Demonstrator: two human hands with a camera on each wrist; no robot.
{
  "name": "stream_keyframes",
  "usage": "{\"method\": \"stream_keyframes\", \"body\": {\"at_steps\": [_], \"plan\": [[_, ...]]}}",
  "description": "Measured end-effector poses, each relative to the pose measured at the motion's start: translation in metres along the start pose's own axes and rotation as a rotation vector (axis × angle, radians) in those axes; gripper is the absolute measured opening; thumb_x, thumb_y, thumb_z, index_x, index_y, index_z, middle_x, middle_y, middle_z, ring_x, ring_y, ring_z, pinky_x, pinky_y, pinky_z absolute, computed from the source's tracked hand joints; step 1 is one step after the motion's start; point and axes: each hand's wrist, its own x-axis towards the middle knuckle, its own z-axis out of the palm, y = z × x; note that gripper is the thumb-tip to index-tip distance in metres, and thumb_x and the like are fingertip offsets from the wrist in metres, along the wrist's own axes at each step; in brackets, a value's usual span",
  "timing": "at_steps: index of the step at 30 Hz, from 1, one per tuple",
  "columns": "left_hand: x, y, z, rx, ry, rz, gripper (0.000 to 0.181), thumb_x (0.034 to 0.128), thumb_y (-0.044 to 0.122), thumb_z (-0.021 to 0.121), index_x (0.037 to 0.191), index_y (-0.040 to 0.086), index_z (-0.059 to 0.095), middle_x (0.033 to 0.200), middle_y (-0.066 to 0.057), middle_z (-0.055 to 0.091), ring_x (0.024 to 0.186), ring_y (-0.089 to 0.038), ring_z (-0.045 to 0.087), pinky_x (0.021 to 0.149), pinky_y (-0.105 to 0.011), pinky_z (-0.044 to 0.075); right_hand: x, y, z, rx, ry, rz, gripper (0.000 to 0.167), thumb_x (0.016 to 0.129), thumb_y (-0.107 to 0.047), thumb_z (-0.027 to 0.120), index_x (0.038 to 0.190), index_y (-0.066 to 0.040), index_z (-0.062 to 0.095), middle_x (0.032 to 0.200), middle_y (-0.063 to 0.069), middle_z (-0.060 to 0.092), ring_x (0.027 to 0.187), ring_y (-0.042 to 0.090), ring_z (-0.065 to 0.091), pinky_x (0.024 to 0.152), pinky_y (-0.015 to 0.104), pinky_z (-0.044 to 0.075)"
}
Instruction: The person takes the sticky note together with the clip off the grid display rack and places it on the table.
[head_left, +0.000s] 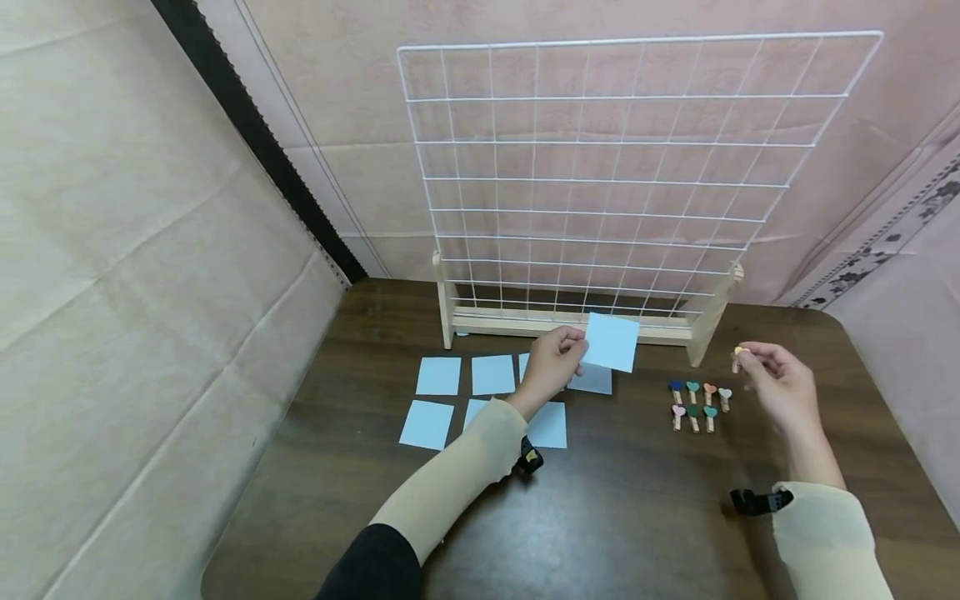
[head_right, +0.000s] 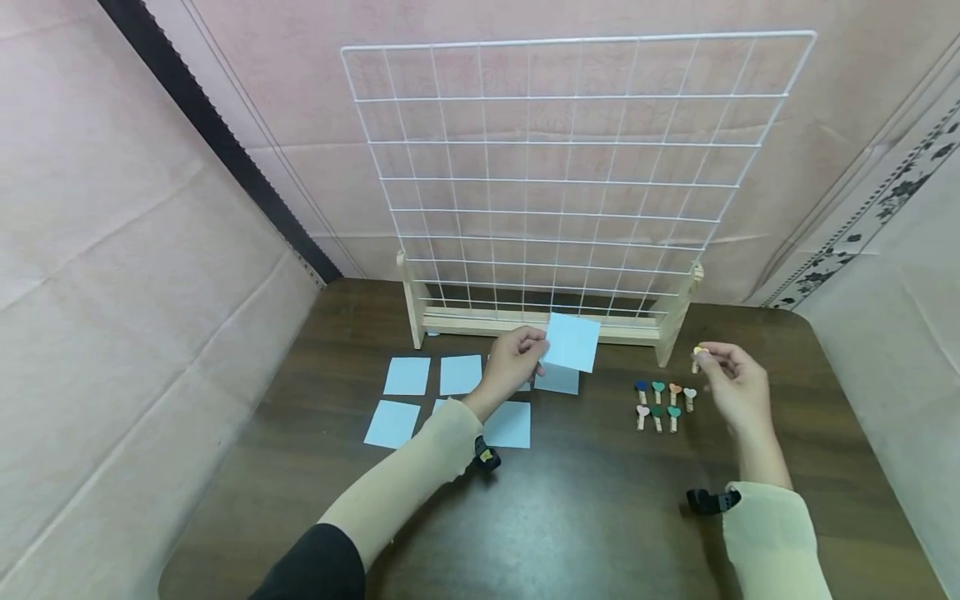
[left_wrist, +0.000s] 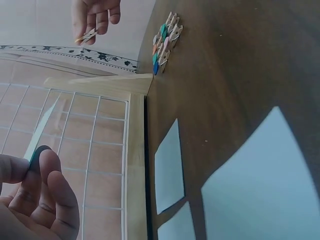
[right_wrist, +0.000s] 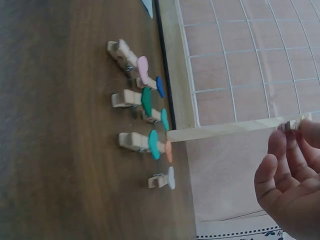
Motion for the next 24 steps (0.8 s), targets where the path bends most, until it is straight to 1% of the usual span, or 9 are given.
{"method": "stream_keyframes", "body": {"at_steps": [2,4,8,10,12,17,19,24], "plan": [[-0.004,-0.003,-0.001,0.002,0.001,-0.005,0.021,0.1081,0.019,0.062,0.123,0.008,0.072,0.095,0.005,0.076,0.067,-0.016,0.068,0.049,-0.023,0.046,-0.003,0.002,-0.002,-0.076,-0.033,-0.007,0.011,0.108,-0.013,0.061,0.113,-0.015,0.071,0.092,-0.022,0.072,0.079,-0.004,0.065,0.063,0.016,0.053],[-0.008,-0.006,-0.002,0.0,0.012,-0.007,0.022,0.1077,0.018,0.062,0.123,0.007,0.072,0.096,0.005,0.076,0.067,-0.015,0.069,0.05,-0.023,0.047,-0.006,0.004,-0.003,-0.128,-0.062,-0.012,0.011,0.108,-0.015,0.061,0.114,-0.015,0.07,0.092,-0.024,0.07,0.08,-0.004,0.064,0.063,0.017,0.054],[-0.015,-0.013,0.0,-0.018,0.044,-0.035,0.022,0.107,0.019,0.063,0.122,0.007,0.073,0.094,0.006,0.076,0.066,-0.016,0.07,0.054,-0.024,0.051,-0.008,0.013,-0.006,-0.174,-0.099,-0.004,0.01,0.108,-0.016,0.061,0.114,-0.015,0.07,0.093,-0.027,0.069,0.081,-0.005,0.063,0.062,0.019,0.055],[-0.019,-0.016,0.001,-0.026,0.051,-0.053,0.021,0.1069,0.02,0.064,0.122,0.008,0.073,0.091,0.007,0.076,0.066,-0.016,0.07,0.056,-0.025,0.053,-0.009,0.02,-0.008,-0.179,-0.108,0.004,0.011,0.108,-0.016,0.062,0.115,-0.015,0.07,0.094,-0.027,0.069,0.082,-0.005,0.063,0.062,0.02,0.055],[-0.023,-0.017,0.002,-0.027,0.054,-0.069,0.021,0.1068,0.021,0.064,0.122,0.009,0.073,0.09,0.008,0.075,0.065,-0.014,0.07,0.056,-0.025,0.054,-0.011,0.023,-0.01,-0.193,-0.114,0.013,0.012,0.108,-0.017,0.062,0.116,-0.013,0.069,0.093,-0.026,0.069,0.082,-0.003,0.063,0.061,0.021,0.055],[-0.029,-0.022,0.004,-0.024,0.067,-0.09,0.021,0.1066,0.022,0.065,0.121,0.01,0.073,0.09,0.008,0.076,0.066,-0.014,0.069,0.057,-0.027,0.055,-0.016,0.029,-0.014,-0.217,-0.131,0.037,0.013,0.109,-0.023,0.062,0.115,-0.015,0.069,0.092,-0.023,0.07,0.081,0.002,0.064,0.061,0.024,0.056],[-0.03,-0.025,0.004,-0.031,0.071,-0.1,0.02,0.1063,0.021,0.065,0.12,0.01,0.073,0.089,0.008,0.076,0.065,-0.015,0.069,0.057,-0.027,0.055,-0.018,0.031,-0.016,-0.22,-0.137,0.048,0.013,0.109,-0.024,0.062,0.115,-0.015,0.069,0.092,-0.022,0.071,0.081,0.003,0.064,0.061,0.024,0.056],[-0.036,-0.03,0.004,-0.054,0.064,-0.129,0.019,0.1055,0.02,0.066,0.119,0.009,0.074,0.085,0.005,0.076,0.065,-0.02,0.069,0.055,-0.026,0.052,-0.023,0.037,-0.021,-0.212,-0.146,0.062,0.014,0.109,-0.022,0.062,0.115,-0.012,0.069,0.091,-0.021,0.071,0.079,0.004,0.065,0.06,0.025,0.056]]}}
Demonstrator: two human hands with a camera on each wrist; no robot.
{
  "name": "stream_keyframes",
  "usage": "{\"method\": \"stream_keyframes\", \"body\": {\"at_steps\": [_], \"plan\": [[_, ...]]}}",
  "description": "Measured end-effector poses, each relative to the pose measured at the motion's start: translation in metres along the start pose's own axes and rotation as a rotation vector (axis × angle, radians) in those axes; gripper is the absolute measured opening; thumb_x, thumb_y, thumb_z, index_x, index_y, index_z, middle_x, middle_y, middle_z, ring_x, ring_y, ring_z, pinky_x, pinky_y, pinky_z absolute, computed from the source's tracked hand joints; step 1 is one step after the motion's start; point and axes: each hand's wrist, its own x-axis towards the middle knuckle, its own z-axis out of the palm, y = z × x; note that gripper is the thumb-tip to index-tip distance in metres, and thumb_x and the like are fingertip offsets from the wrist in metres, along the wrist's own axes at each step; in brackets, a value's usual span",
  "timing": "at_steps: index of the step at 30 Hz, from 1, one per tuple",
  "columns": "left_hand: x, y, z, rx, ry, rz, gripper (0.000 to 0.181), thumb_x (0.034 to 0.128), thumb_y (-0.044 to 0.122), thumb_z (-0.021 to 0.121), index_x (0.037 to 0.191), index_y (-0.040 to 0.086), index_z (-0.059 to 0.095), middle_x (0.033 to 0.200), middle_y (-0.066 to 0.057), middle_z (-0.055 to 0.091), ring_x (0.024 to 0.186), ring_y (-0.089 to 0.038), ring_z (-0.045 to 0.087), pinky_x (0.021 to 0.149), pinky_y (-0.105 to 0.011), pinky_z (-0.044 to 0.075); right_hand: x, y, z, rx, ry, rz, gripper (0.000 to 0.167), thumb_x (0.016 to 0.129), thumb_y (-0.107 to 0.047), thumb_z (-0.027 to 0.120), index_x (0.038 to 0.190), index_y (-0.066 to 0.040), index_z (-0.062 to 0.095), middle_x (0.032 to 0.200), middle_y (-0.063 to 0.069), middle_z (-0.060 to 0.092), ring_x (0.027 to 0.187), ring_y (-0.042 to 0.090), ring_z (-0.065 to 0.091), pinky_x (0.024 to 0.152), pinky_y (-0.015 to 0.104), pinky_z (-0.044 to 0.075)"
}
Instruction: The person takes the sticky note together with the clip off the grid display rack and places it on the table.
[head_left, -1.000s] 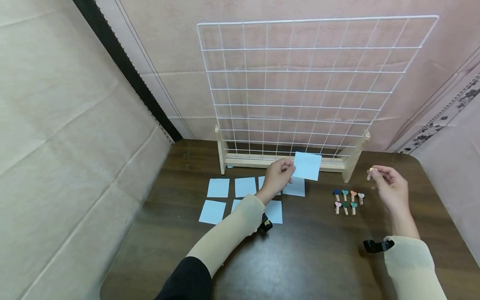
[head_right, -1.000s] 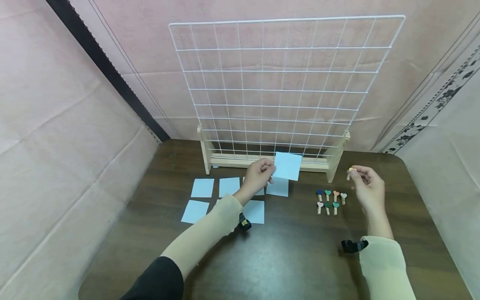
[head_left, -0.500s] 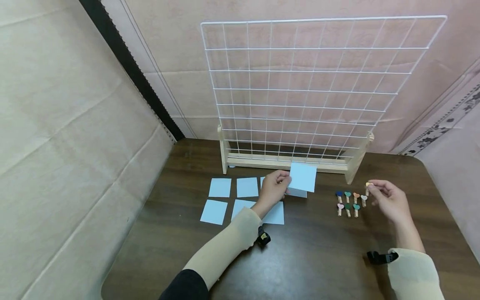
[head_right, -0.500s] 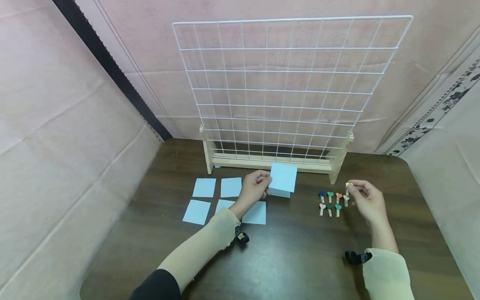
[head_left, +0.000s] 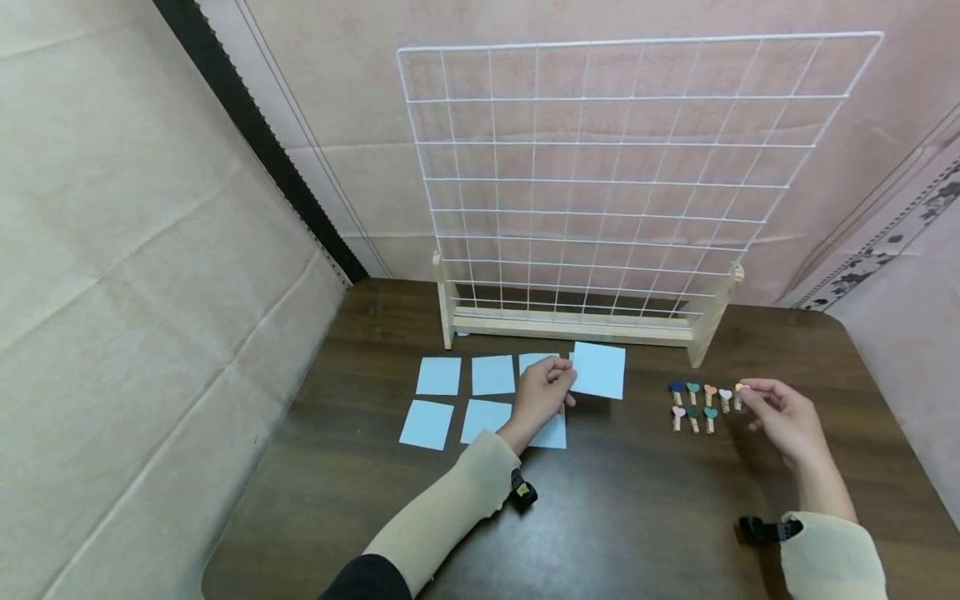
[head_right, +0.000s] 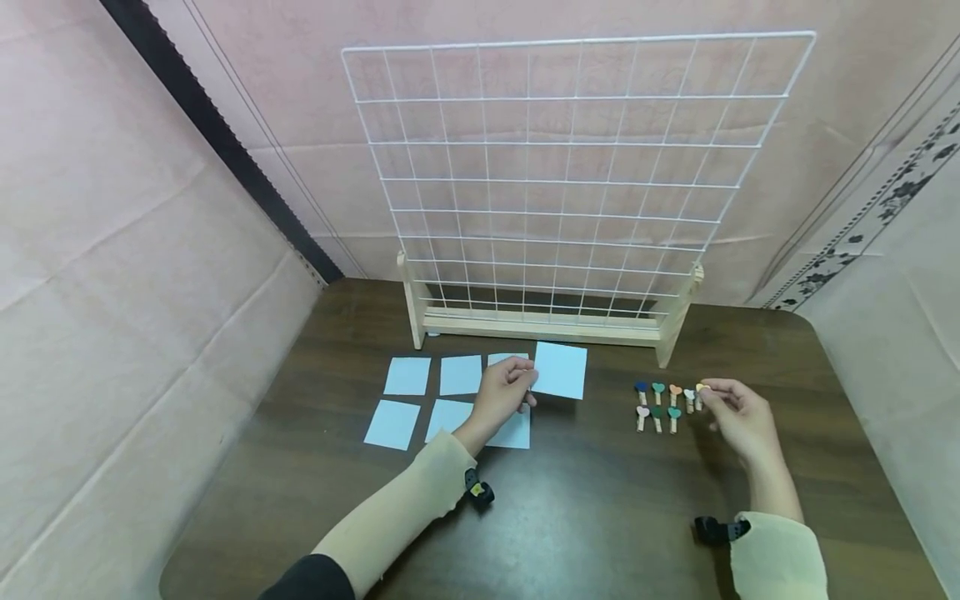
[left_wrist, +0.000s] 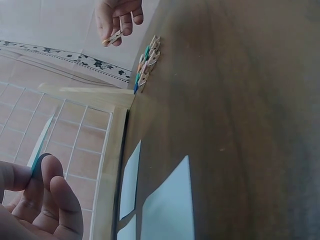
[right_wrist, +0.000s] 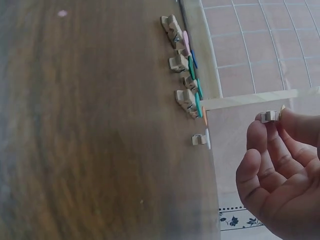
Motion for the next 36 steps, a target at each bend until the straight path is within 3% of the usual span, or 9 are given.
{"method": "stream_keyframes", "body": {"at_steps": [5,15,23,30,36], "plan": [[-0.007,-0.004,0.0,-0.009,-0.019,-0.007,0.019,0.1057,0.022,0.066,0.118,0.011,0.074,0.089,0.005,0.076,0.065,-0.018,0.069,0.056,-0.028,0.053,-0.003,0.005,-0.001,-0.008,0.006,0.014,0.015,0.109,-0.024,0.062,0.114,-0.011,0.069,0.09,-0.022,0.07,0.079,0.003,0.065,0.06,0.025,0.056],[-0.023,-0.009,0.004,-0.012,-0.053,-0.028,0.02,0.1065,0.023,0.065,0.12,0.012,0.073,0.096,0.007,0.077,0.066,-0.016,0.069,0.062,-0.038,0.059,-0.008,0.012,0.0,-0.048,-0.042,0.069,0.027,0.11,-0.024,0.06,0.118,0.001,0.065,0.086,-0.019,0.071,0.074,0.008,0.064,0.058,0.028,0.054],[-0.034,-0.015,0.009,-0.052,-0.074,-0.038,0.021,0.1061,0.017,0.064,0.121,0.004,0.072,0.096,0.001,0.079,0.063,-0.017,0.071,0.053,-0.027,0.056,-0.009,0.017,0.002,-0.104,-0.114,0.146,0.044,0.112,-0.026,0.056,0.132,0.014,0.055,0.087,-0.016,0.071,0.076,0.005,0.066,0.059,0.032,0.054],[-0.039,-0.024,0.011,-0.04,-0.066,-0.049,0.024,0.1048,0.015,0.066,0.126,0.005,0.071,0.094,-0.001,0.079,0.062,-0.023,0.073,0.052,-0.034,0.059,-0.01,0.017,0.002,-0.113,-0.181,0.159,0.049,0.112,-0.026,0.055,0.136,0.017,0.051,0.091,-0.014,0.073,0.079,0.003,0.067,0.063,0.033,0.056],[-0.046,-0.031,0.011,-0.082,-0.077,-0.065,0.035,0.1048,0.015,0.066,0.139,0.005,0.064,0.101,-0.008,0.079,0.061,-0.023,0.073,0.052,-0.032,0.059,-0.009,0.018,0.002,-0.13,-0.206,0.198,0.052,0.112,-0.029,0.055,0.136,0.017,0.05,0.093,-0.009,0.075,0.079,0.003,0.067,0.064,0.033,0.056]]}}
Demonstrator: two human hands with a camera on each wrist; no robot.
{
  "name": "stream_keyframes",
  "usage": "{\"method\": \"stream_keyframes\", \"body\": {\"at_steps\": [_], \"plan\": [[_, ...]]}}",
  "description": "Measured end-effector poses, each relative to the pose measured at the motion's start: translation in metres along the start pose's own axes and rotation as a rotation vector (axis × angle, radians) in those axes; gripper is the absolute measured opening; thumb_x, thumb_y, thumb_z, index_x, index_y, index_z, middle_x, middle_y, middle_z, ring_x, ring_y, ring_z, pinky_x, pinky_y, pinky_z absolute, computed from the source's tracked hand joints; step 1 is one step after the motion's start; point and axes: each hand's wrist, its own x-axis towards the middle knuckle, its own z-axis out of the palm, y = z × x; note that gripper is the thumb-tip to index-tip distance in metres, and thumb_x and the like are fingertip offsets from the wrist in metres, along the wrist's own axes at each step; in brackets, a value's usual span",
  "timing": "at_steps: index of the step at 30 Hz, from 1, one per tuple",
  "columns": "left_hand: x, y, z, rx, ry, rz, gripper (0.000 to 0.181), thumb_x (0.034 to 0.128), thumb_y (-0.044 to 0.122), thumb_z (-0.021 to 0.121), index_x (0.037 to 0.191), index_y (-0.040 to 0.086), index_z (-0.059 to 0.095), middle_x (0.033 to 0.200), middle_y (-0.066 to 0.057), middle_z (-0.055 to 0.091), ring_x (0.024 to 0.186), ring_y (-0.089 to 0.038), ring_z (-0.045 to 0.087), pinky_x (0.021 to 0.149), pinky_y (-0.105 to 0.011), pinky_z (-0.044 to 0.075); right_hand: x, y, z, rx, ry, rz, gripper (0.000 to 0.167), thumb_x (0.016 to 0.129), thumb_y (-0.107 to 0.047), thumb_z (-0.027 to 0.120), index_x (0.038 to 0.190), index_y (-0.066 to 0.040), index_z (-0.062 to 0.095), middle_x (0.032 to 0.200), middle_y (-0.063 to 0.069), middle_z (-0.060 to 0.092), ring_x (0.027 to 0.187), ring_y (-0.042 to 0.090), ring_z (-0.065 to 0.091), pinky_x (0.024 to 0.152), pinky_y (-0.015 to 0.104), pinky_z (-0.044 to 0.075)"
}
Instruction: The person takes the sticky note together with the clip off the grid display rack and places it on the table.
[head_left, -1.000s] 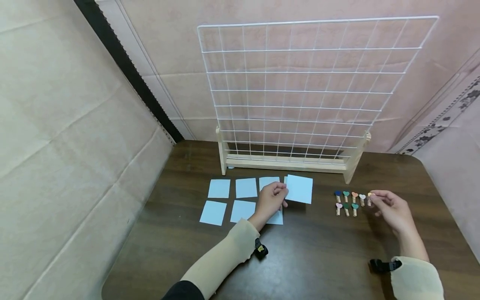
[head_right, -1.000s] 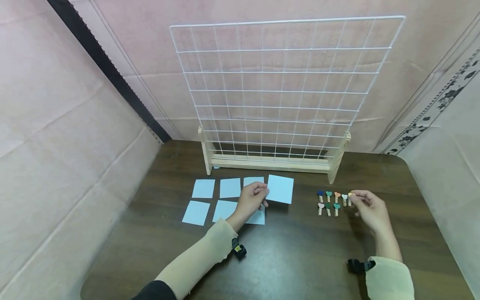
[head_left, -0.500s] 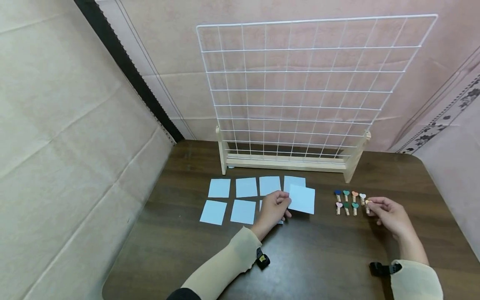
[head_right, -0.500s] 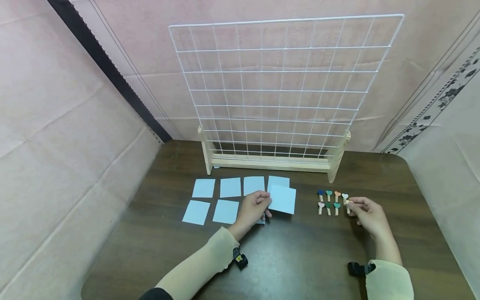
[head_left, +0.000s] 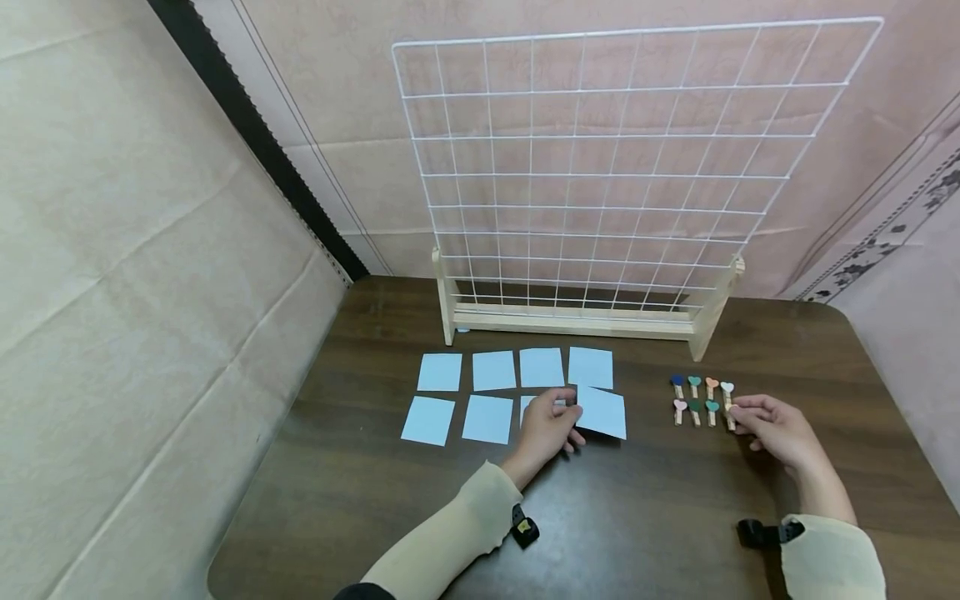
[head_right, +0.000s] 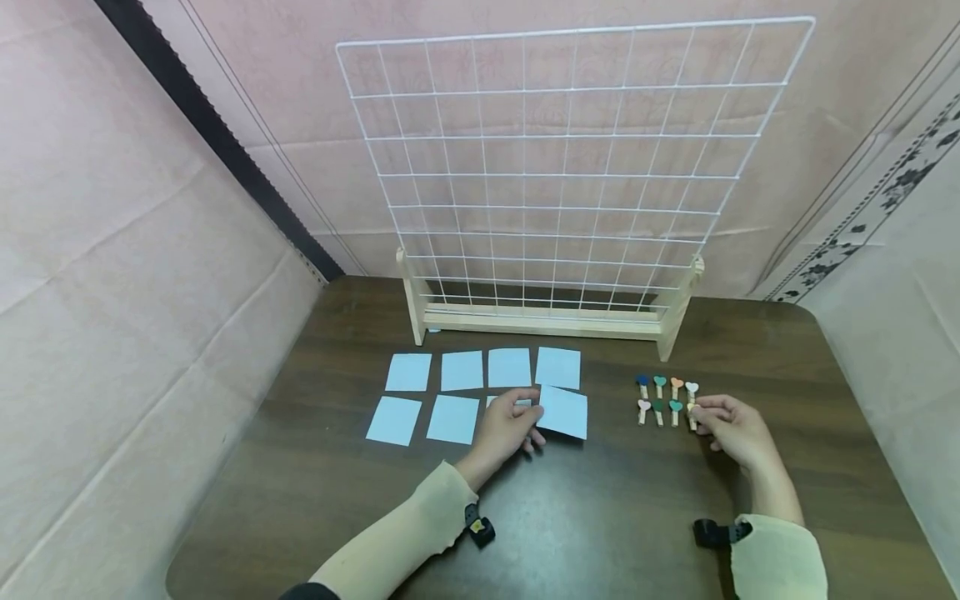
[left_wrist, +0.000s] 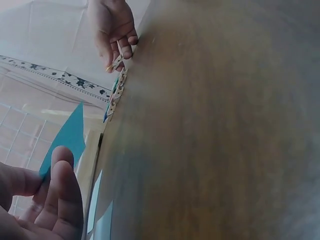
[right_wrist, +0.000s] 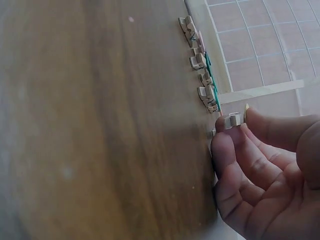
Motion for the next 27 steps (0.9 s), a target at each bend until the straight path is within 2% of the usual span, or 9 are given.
{"method": "stream_keyframes", "body": {"at_steps": [4,7,10,15,17,21,23,27], "plan": [[-0.0033,-0.0039,0.0013,-0.029,-0.009,-0.007,0.038,0.1049,0.013,0.065,0.143,0.009,0.061,0.099,-0.01,0.079,0.06,-0.026,0.073,0.052,-0.032,0.059,0.0006,-0.002,-0.0009,-0.018,-0.002,0.033,0.051,0.111,-0.03,0.056,0.132,0.016,0.054,0.093,-0.004,0.076,0.078,0.004,0.067,0.064,0.032,0.057],[-0.0046,-0.0064,0.0023,-0.025,-0.02,-0.01,0.027,0.1053,0.012,0.064,0.131,0.009,0.07,0.097,-0.008,0.08,0.061,-0.024,0.074,0.052,-0.03,0.059,-0.0002,-0.0028,-0.0001,-0.022,0.004,0.035,0.047,0.111,-0.028,0.057,0.127,0.017,0.056,0.091,-0.002,0.076,0.077,0.005,0.067,0.064,0.032,0.058],[-0.0052,-0.008,0.0031,-0.004,-0.032,-0.013,0.02,0.1057,0.01,0.062,0.119,0.005,0.076,0.104,-0.006,0.08,0.065,-0.022,0.076,0.053,-0.029,0.059,-0.0011,-0.0034,0.0011,-0.019,0.026,0.033,0.045,0.11,-0.026,0.058,0.125,0.017,0.058,0.09,-0.002,0.076,0.076,0.005,0.068,0.065,0.031,0.059],[-0.0063,-0.0077,0.0044,0.011,-0.052,-0.036,0.022,0.1065,0.009,0.061,0.119,-0.002,0.075,0.111,-0.011,0.079,0.068,-0.023,0.077,0.053,-0.029,0.059,-0.0018,-0.0024,0.0025,-0.019,0.06,0.055,0.045,0.109,-0.024,0.06,0.126,0.018,0.06,0.09,0.0,0.075,0.075,0.006,0.069,0.067,0.03,0.061],[-0.0061,-0.0068,0.0041,0.029,-0.058,-0.042,0.022,0.1065,0.009,0.061,0.12,-0.003,0.074,0.106,-0.01,0.08,0.063,-0.022,0.075,0.052,-0.028,0.059,-0.0017,-0.0025,0.0024,-0.021,0.064,0.062,0.044,0.109,-0.023,0.061,0.126,0.018,0.06,0.09,0.0,0.075,0.075,0.005,0.069,0.066,0.029,0.061],[-0.004,-0.0041,0.0022,0.116,-0.075,-0.05,0.022,0.1061,0.009,0.062,0.118,-0.003,0.075,0.08,-0.01,0.077,0.047,-0.015,0.065,0.046,-0.026,0.054,-0.0018,-0.0032,0.0026,-0.04,0.068,0.051,0.044,0.108,-0.021,0.062,0.124,0.019,0.061,0.088,0.001,0.075,0.073,0.006,0.068,0.065,0.029,0.061],[-0.002,-0.0026,0.0012,0.164,-0.082,-0.054,0.021,0.1057,0.009,0.062,0.116,-0.002,0.077,0.072,-0.009,0.073,0.042,-0.012,0.058,0.044,-0.025,0.052,-0.0015,-0.0033,0.003,-0.056,0.074,0.048,0.043,0.108,-0.022,0.063,0.123,0.019,0.062,0.086,0.001,0.075,0.072,0.007,0.067,0.063,0.029,0.06],[0.0013,0.0013,-0.0002,0.214,-0.101,-0.087,0.019,0.1051,0.009,0.063,0.106,0.002,0.08,0.074,-0.003,0.073,0.04,-0.009,0.054,0.043,-0.024,0.05,0.0,-0.0031,0.0042,-0.09,0.084,0.052,0.043,0.107,-0.023,0.064,0.122,0.017,0.064,0.082,-0.002,0.072,0.069,0.01,0.063,0.06,0.03,0.056]]}}
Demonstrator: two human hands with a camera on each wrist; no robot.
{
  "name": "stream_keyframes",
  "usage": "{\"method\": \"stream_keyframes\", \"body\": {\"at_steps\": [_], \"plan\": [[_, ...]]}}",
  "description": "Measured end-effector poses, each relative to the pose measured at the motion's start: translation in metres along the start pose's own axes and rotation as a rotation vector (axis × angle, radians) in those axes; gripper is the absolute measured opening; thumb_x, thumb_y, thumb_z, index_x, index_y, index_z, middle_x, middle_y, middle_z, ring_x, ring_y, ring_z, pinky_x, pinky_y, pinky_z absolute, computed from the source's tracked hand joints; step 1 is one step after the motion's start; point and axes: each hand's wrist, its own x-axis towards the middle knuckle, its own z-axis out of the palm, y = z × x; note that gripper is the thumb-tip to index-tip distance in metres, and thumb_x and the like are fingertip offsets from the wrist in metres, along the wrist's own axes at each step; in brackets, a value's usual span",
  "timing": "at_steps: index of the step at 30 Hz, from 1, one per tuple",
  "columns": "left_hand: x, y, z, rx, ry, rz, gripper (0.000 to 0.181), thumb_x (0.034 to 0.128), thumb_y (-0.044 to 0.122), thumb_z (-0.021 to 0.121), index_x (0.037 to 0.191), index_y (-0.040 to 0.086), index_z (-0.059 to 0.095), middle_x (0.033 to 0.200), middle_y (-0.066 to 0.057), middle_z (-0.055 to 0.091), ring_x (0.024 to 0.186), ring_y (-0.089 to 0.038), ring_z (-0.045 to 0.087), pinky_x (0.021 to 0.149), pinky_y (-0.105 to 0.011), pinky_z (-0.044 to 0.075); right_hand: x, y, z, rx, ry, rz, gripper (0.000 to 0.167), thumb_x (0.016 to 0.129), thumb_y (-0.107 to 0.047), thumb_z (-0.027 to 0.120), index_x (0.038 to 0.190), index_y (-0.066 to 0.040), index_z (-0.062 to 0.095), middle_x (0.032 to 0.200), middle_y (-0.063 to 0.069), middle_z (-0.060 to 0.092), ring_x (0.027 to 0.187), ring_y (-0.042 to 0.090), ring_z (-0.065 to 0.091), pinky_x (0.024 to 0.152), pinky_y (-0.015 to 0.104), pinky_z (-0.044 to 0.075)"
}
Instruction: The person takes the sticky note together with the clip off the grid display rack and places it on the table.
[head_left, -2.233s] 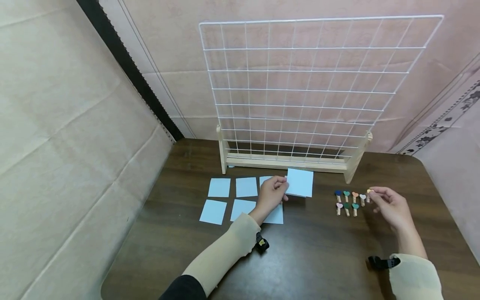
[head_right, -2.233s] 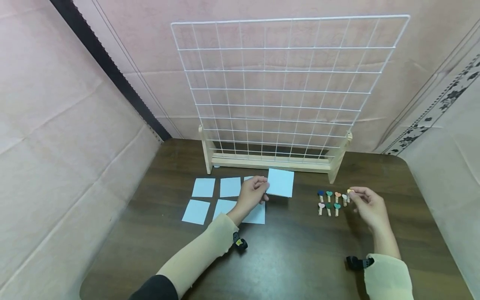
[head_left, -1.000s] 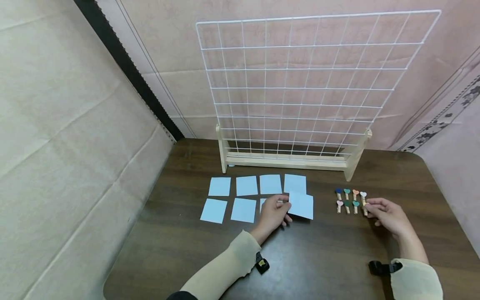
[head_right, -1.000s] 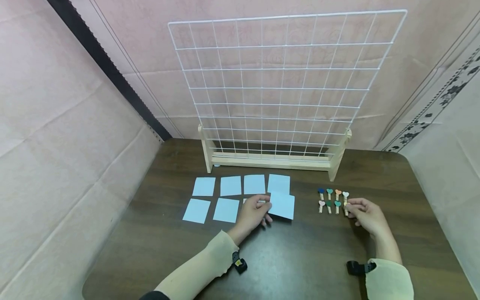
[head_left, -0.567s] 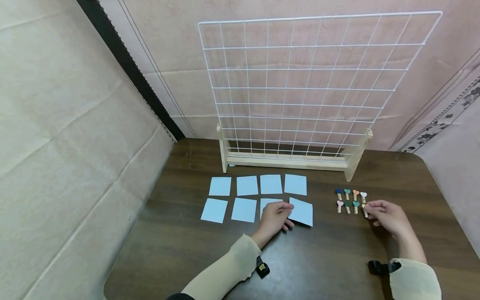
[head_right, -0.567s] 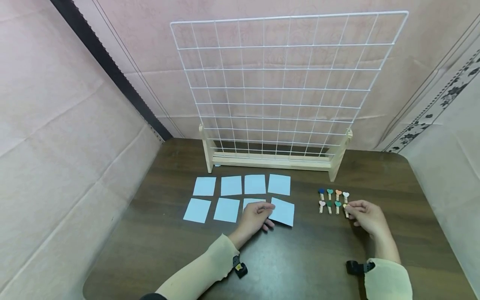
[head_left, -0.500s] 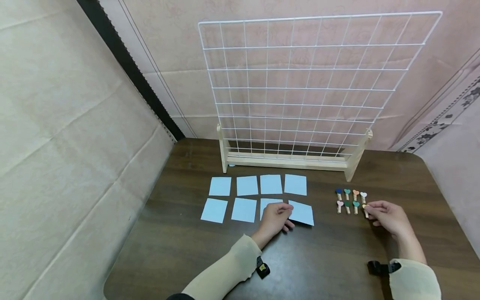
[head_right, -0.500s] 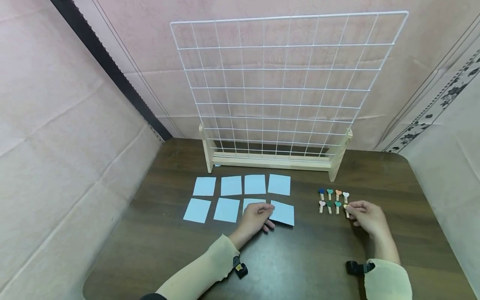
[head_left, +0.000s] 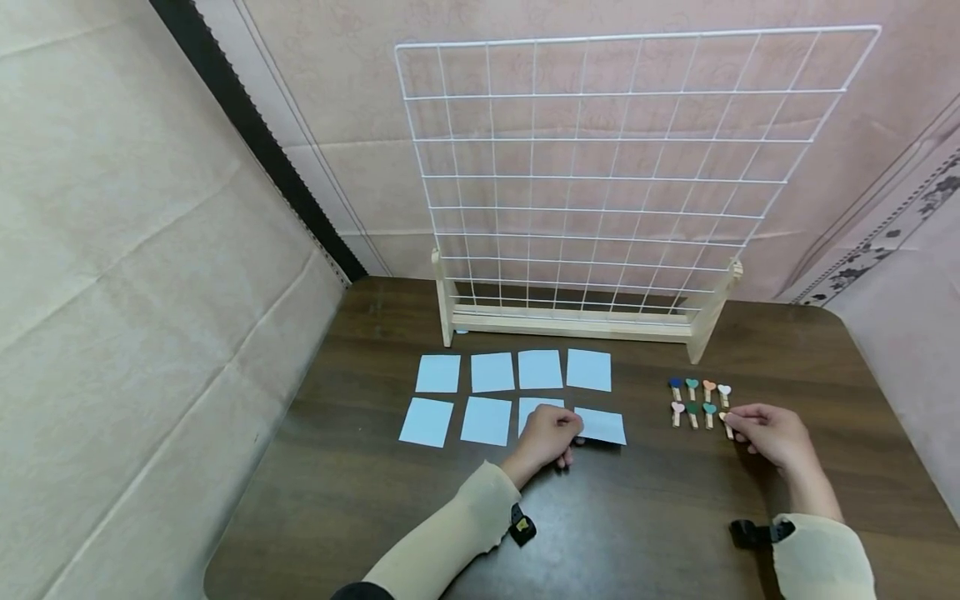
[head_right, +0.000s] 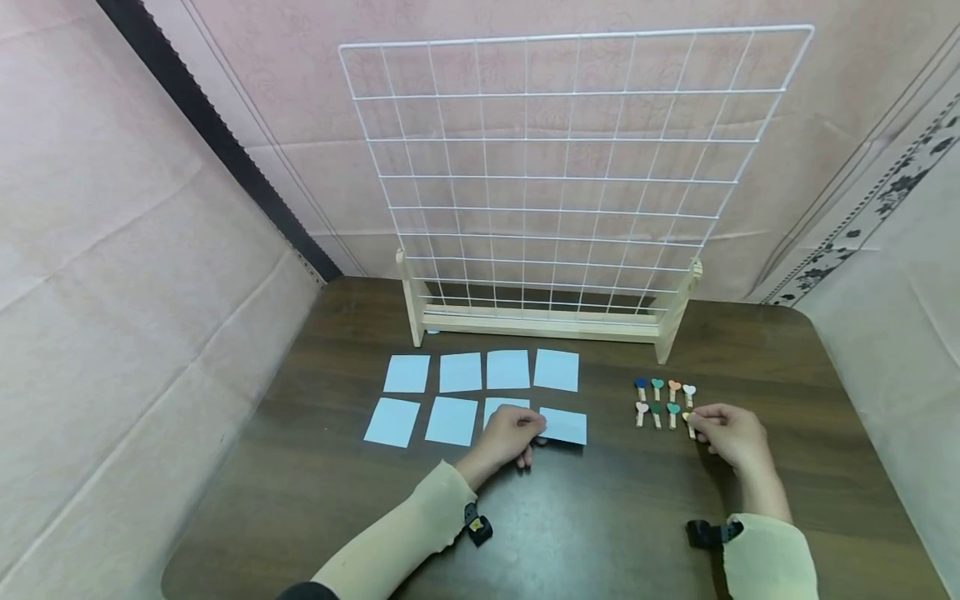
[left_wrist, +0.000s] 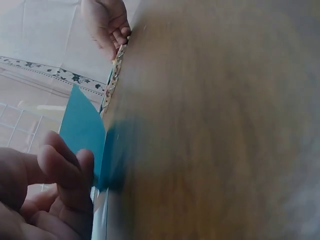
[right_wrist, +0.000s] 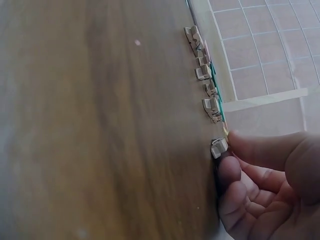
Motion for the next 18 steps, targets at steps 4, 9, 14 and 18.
{"method": "stream_keyframes", "body": {"at_steps": [4,9,14,18], "plan": [[0.0001,0.0042,0.0001,0.022,-0.029,-0.04,0.024,0.1057,0.014,0.063,0.091,0.003,0.079,0.067,-0.001,0.066,0.039,-0.01,0.051,0.041,-0.023,0.048,0.0006,0.0013,-0.0005,-0.001,0.002,0.0,0.044,0.108,-0.023,0.063,0.125,0.017,0.061,0.083,-0.001,0.071,0.07,0.011,0.062,0.059,0.03,0.056],[0.0002,0.0071,0.0013,0.021,-0.038,-0.059,0.032,0.1069,0.019,0.062,0.083,0.0,0.072,0.055,-0.001,0.054,0.038,-0.011,0.048,0.04,-0.023,0.044,0.0,0.0024,0.0005,0.039,0.013,0.004,0.046,0.11,-0.025,0.059,0.128,0.017,0.057,0.085,-0.001,0.069,0.071,0.01,0.064,0.061,0.03,0.058],[0.0005,0.005,0.0017,0.015,-0.021,-0.045,0.029,0.1071,0.018,0.061,0.085,0.001,0.072,0.057,-0.002,0.055,0.038,-0.012,0.048,0.04,-0.022,0.044,-0.0007,0.0029,0.0023,0.058,0.024,0.004,0.05,0.11,-0.029,0.057,0.13,0.017,0.056,0.086,-0.002,0.069,0.071,0.01,0.065,0.061,0.03,0.058],[-0.0018,0.0054,-0.0028,0.013,-0.019,0.002,0.023,0.1074,0.017,0.06,0.101,0.0,0.074,0.066,-0.01,0.064,0.04,-0.013,0.05,0.04,-0.023,0.045,-0.0027,0.0027,0.0033,0.062,0.038,0.002,0.052,0.111,-0.03,0.056,0.131,0.018,0.055,0.088,0.0,0.069,0.071,0.009,0.065,0.061,0.03,0.058]]}}
